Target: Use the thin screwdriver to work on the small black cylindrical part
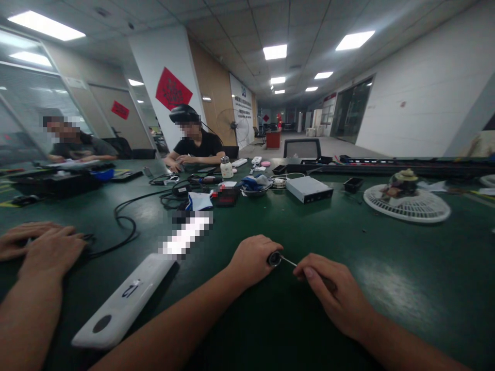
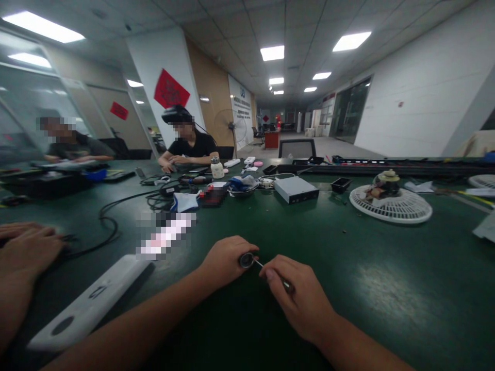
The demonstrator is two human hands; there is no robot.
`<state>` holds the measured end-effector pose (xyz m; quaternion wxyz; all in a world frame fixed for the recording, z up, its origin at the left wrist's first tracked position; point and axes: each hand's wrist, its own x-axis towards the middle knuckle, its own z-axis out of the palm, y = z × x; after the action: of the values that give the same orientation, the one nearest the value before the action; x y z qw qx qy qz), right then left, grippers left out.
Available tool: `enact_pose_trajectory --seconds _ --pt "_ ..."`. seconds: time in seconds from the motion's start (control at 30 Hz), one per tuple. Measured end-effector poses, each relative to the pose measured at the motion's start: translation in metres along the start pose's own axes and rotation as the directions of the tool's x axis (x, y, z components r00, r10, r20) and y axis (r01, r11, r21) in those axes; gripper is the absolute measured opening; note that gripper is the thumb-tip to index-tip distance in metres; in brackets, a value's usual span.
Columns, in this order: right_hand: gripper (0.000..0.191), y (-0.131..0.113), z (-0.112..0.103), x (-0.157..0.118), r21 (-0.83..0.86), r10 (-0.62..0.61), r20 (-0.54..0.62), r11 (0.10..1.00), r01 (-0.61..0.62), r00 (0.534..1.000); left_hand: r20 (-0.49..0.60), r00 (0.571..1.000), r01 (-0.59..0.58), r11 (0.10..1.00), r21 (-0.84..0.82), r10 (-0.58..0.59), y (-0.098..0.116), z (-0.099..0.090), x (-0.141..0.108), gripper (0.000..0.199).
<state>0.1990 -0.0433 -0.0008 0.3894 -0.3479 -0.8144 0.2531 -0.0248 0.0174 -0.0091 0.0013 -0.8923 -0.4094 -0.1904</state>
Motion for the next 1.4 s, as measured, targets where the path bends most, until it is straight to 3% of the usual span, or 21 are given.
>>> enact_pose_trajectory --seconds 0.3,0.77,1.03,1.27,1.4 --pt "0.022 -0.0026 0.001 -0.0008 -0.012 -0.031 0.097 0.999 0.032 0.995 -0.015 1.0 -0.027 0.999 -0.025 0.026 -0.0019 0.0007 0.0007 0.028" --pt "0.026 -0.002 -0.0007 -0.0018 -0.04 -0.005 -0.006 0.999 0.005 1.0 0.002 1.0 0.031 0.997 -0.068 -0.031 -0.0007 -0.0017 0.0014 0.031" --pt "0.022 -0.0045 0.0 0.0007 -0.008 -0.057 0.086 0.998 0.058 0.995 0.025 0.999 0.024 0.999 -0.042 -0.023 0.0007 -0.0027 0.0012 0.033" --pt "0.028 -0.0009 -0.0001 -0.0017 -0.054 -0.012 -0.019 0.998 0.011 1.0 0.02 1.0 0.017 1.0 -0.015 -0.017 0.001 -0.0024 0.0012 0.033" --pt "0.025 -0.0029 -0.0013 -0.0002 -0.021 -0.029 0.018 0.999 0.03 0.999 0.007 1.0 0.021 1.0 -0.007 -0.021 -0.0005 -0.0006 0.0008 0.031"
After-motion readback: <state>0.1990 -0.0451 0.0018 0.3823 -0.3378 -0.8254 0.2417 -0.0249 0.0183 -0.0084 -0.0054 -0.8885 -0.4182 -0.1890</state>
